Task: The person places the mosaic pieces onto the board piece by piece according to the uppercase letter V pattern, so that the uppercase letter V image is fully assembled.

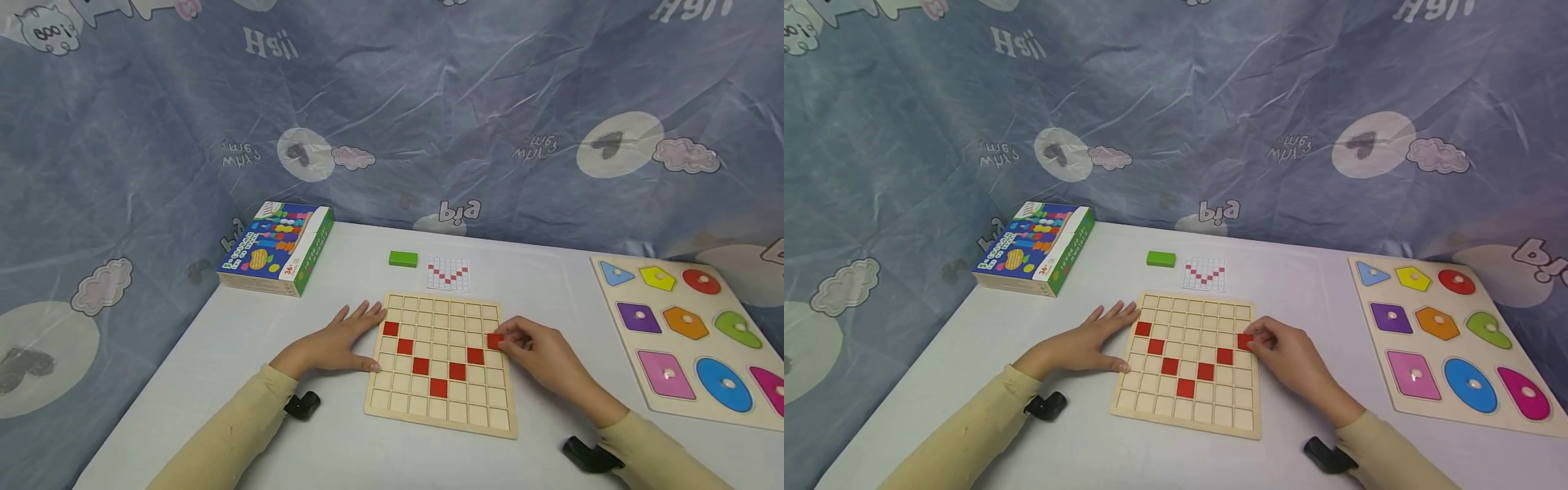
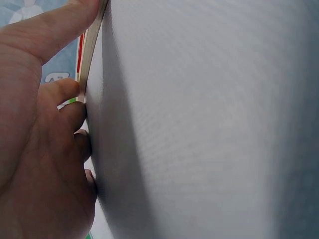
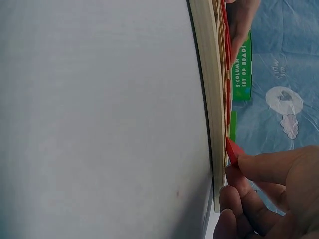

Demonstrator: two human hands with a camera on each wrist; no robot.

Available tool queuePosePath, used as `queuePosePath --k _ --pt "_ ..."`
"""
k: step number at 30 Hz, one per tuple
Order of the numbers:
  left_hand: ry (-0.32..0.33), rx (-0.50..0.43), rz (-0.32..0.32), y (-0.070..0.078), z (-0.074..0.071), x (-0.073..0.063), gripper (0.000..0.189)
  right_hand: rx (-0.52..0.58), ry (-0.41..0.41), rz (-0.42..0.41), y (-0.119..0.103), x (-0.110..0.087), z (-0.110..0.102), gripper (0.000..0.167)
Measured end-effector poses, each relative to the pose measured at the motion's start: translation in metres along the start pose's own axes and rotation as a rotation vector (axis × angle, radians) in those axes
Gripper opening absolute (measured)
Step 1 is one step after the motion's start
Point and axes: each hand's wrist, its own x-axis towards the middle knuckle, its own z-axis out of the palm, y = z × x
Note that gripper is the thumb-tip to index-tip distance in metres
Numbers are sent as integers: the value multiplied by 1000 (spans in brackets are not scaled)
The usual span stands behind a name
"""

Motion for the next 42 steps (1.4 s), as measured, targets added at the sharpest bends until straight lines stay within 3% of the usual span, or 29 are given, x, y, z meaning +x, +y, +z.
queuePosePath --k 13,28,42 --pt "-11 18 -13 1 0 2 107 -33 -13 -9 -3 3 3 20" --pt "-16 -1 -11 4 -4 0 106 -77 -30 -73 -3 6 1 20" --pt "-8 -1 -15 4 -3 -1 106 -67 -63 -55 -3 6 3 20"
